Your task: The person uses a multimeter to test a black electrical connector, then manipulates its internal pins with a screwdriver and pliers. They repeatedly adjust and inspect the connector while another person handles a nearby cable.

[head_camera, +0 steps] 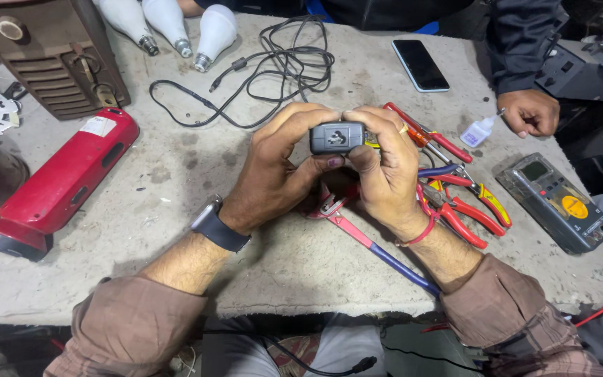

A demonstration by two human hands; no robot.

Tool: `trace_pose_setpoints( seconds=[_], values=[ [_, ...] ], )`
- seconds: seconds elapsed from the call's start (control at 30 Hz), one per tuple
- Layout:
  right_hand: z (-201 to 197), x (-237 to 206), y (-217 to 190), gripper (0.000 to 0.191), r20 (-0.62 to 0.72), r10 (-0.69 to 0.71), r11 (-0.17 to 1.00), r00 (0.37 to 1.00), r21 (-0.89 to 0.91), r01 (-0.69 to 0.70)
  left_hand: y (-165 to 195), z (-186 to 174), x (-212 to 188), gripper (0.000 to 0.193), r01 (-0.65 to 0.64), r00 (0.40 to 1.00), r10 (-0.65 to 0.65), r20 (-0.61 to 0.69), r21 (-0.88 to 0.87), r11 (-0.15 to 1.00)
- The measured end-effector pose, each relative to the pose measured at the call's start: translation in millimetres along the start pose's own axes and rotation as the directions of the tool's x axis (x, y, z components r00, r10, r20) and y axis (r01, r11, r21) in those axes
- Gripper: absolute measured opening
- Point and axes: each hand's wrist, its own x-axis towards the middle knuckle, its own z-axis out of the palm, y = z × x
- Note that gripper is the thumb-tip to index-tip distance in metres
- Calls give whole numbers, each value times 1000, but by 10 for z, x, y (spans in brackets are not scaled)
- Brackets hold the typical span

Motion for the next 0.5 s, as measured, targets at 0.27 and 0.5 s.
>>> trace_pose_setpoints(
  seconds=[0.27, 0.5],
  values=[
    [13, 33, -69, 46, 34, -74, 990, 997, -121, 77, -14, -69, -75, 45, -74, 997, 75, -22, 62, 995],
    [50, 32, -49, 50, 50, -69, 991, 996, -110, 74, -49, -91, -93, 45, -82, 996, 84, -13, 88, 993]
  ],
)
